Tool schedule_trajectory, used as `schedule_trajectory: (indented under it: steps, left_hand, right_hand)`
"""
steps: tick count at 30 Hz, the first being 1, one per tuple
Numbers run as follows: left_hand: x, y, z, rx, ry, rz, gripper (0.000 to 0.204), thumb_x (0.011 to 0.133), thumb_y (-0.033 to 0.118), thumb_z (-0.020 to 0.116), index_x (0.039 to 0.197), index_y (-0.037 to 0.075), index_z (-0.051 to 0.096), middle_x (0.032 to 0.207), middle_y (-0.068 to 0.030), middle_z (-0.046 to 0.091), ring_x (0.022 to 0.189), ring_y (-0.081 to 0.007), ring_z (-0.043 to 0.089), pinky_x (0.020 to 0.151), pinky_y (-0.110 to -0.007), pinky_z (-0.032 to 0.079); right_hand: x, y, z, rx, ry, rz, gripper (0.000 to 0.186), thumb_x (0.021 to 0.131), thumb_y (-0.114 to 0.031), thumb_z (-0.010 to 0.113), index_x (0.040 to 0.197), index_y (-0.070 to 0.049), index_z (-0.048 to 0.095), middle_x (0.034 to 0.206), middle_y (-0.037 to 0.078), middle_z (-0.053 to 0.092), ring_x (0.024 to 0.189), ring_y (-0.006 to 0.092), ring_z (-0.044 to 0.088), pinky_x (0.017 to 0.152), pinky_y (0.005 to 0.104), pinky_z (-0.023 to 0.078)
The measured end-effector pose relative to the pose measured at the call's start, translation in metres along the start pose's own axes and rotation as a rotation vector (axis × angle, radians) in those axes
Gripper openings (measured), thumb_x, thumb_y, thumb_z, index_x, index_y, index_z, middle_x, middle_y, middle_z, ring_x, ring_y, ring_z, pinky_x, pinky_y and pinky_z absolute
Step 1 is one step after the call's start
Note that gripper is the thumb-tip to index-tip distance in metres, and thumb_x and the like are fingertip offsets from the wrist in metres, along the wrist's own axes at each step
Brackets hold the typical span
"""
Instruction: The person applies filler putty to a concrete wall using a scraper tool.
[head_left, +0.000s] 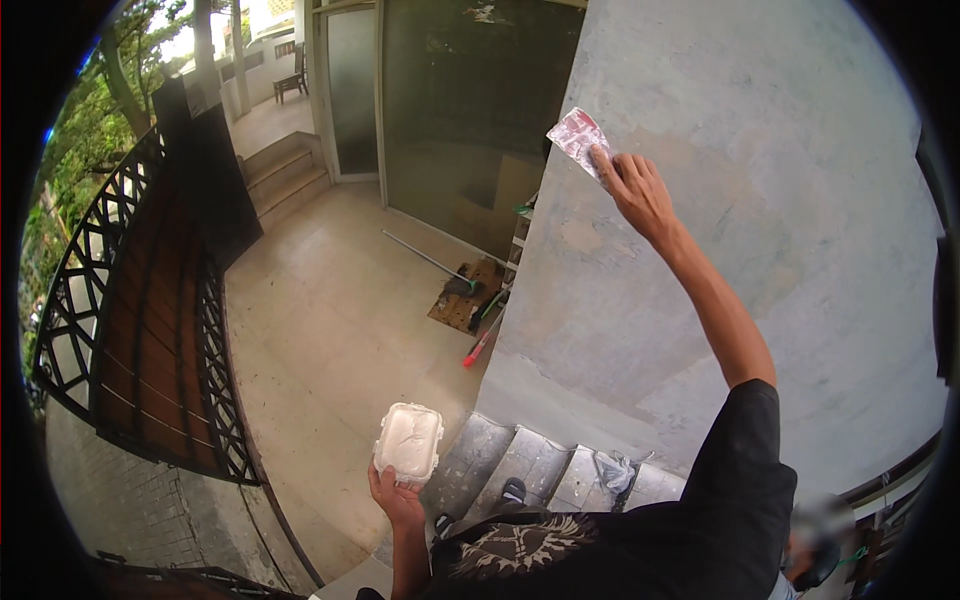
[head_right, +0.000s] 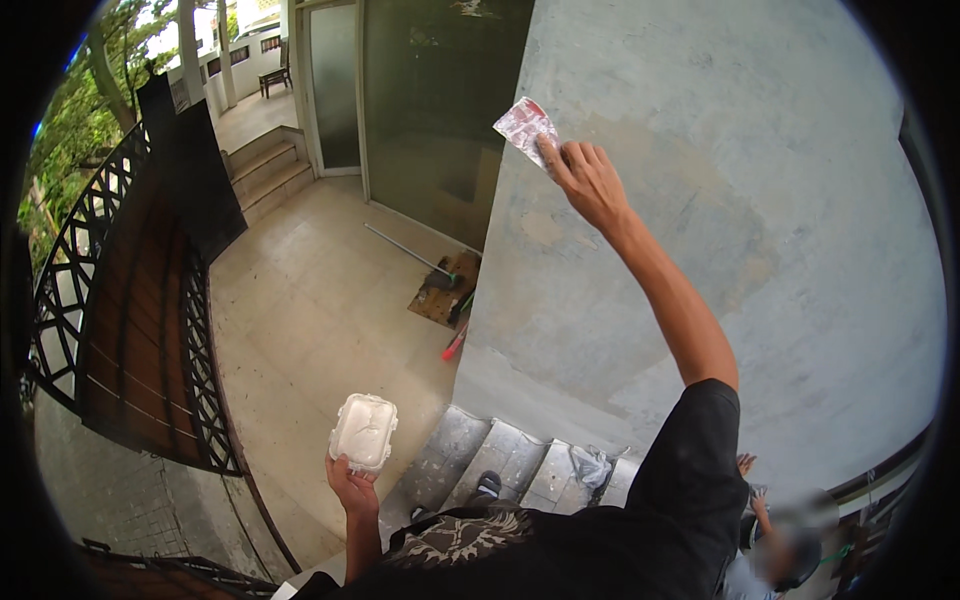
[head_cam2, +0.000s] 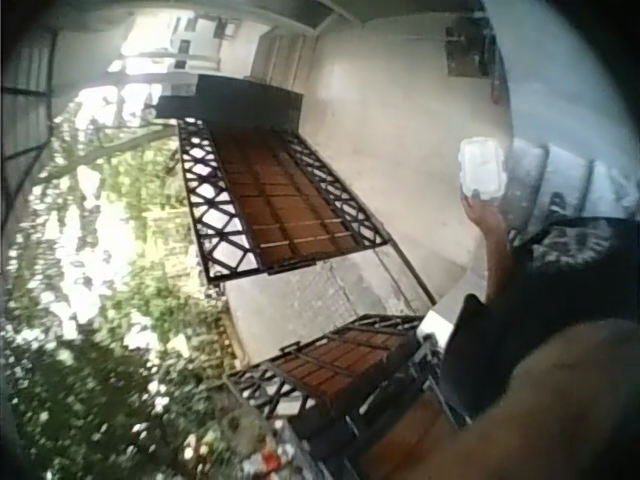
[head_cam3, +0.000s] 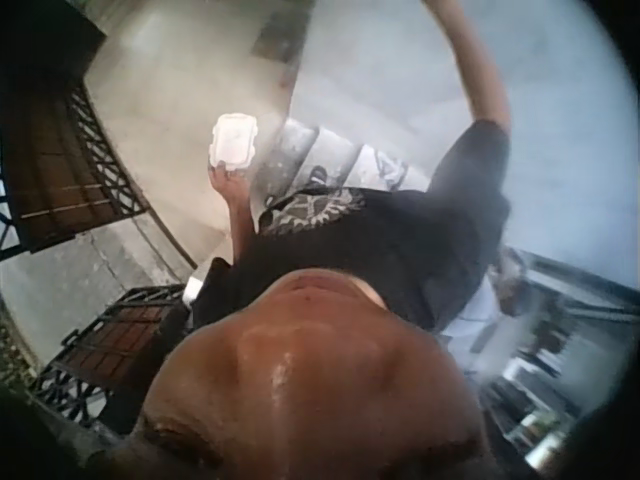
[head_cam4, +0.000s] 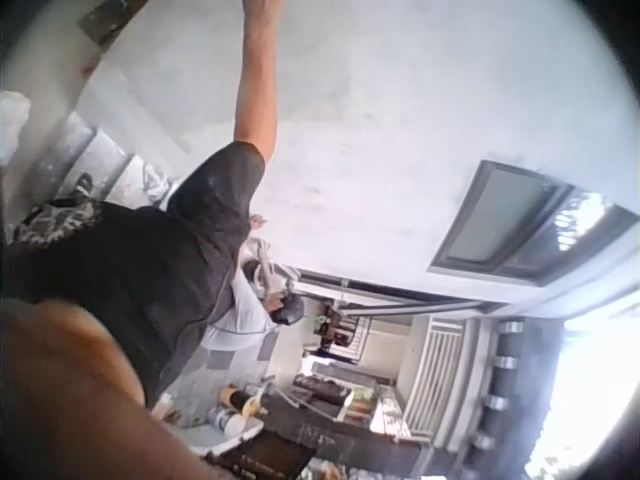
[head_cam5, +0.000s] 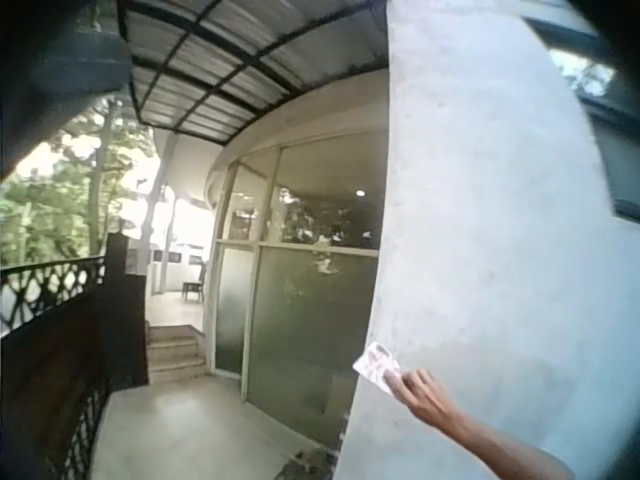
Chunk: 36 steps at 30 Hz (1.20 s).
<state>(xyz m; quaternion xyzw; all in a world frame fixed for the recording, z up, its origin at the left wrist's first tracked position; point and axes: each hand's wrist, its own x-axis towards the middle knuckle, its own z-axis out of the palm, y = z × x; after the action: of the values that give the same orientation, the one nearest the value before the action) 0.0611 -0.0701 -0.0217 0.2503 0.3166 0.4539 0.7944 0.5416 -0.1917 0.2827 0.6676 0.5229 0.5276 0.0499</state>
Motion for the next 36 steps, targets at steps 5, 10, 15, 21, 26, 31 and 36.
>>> schedule_trajectory:
  steps: [5, 10, 15, 21, 26, 31, 36]
  left_hand:
    - [-0.002, -0.003, 0.005, -0.015, 0.082, 0.043, 0.055, 0.085, 0.016, 0.054, 0.136, 0.004, 0.039, 0.126, -0.0178, 0.052, 0.109, -0.0337, 0.059, 0.075, -0.045, 0.058]
    - [0.004, -0.015, -0.002, -0.023, 0.067, 0.044, 0.054, 0.086, 0.014, 0.053, 0.137, 0.003, 0.038, 0.126, -0.0184, 0.052, 0.109, -0.0343, 0.059, 0.076, -0.046, 0.058]
    - [0.002, -0.016, -0.003, -0.031, 0.057, 0.026, 0.054, 0.085, 0.013, 0.053, 0.137, 0.003, 0.039, 0.127, -0.0192, 0.052, 0.11, -0.0349, 0.059, 0.077, -0.047, 0.058]
    - [0.003, -0.017, -0.004, -0.034, 0.035, 0.01, 0.054, 0.085, 0.011, 0.054, 0.136, 0.004, 0.039, 0.127, -0.0205, 0.051, 0.11, -0.0347, 0.059, 0.078, -0.048, 0.058]
    - [0.007, -0.018, 0.0, -0.054, 0.009, -0.005, 0.054, 0.084, 0.01, 0.055, 0.135, 0.003, 0.04, 0.127, -0.0202, 0.052, 0.109, -0.034, 0.06, 0.078, -0.047, 0.058]
    - [0.01, -0.018, -0.002, -0.036, 0.012, -0.004, 0.054, 0.084, 0.01, 0.054, 0.135, 0.002, 0.04, 0.127, -0.0201, 0.052, 0.109, -0.0342, 0.06, 0.079, -0.047, 0.058]
    - [0.008, -0.018, -0.011, -0.008, -0.011, -0.01, 0.054, 0.085, 0.01, 0.054, 0.136, 0.003, 0.039, 0.127, -0.02, 0.051, 0.11, -0.0349, 0.059, 0.08, -0.047, 0.057]
  right_hand:
    - [0.009, 0.027, 0.023, -0.181, -0.087, -0.195, 0.06, 0.084, -0.005, 0.055, 0.142, -0.009, 0.042, 0.098, 0.007, 0.051, 0.089, 0.0199, 0.051, 0.078, 0.0313, 0.042]
    - [0.02, 0.033, 0.026, -0.295, -0.166, -0.254, 0.055, 0.086, -0.009, 0.053, 0.14, -0.008, 0.044, 0.099, 0.006, 0.051, 0.093, 0.0186, 0.049, 0.079, 0.0304, 0.041]
    - [0.025, 0.031, 0.026, -0.37, -0.231, -0.249, 0.046, 0.088, -0.012, 0.053, 0.133, -0.006, 0.05, 0.098, 0.004, 0.053, 0.095, 0.017, 0.05, 0.077, 0.0285, 0.04]
    - [0.029, 0.019, 0.012, -0.358, -0.241, -0.254, 0.041, 0.087, -0.012, 0.054, 0.128, -0.003, 0.053, 0.095, 0.004, 0.055, 0.094, 0.0164, 0.051, 0.078, 0.0286, 0.041]
    - [0.019, 0.012, -0.005, -0.318, -0.288, -0.271, 0.04, 0.086, -0.012, 0.055, 0.125, -0.001, 0.053, 0.092, 0.004, 0.054, 0.092, 0.0169, 0.051, 0.078, 0.029, 0.041]
    - [0.03, 0.011, -0.013, -0.291, -0.218, -0.248, 0.041, 0.085, -0.011, 0.055, 0.125, -0.002, 0.053, 0.091, 0.005, 0.052, 0.091, 0.0177, 0.051, 0.078, 0.0289, 0.041]
    - [0.046, 0.014, -0.007, -0.21, -0.153, -0.264, 0.059, 0.081, -0.034, 0.067, 0.129, -0.003, 0.051, 0.093, 0.005, 0.051, 0.091, 0.0192, 0.05, 0.08, 0.03, 0.041]
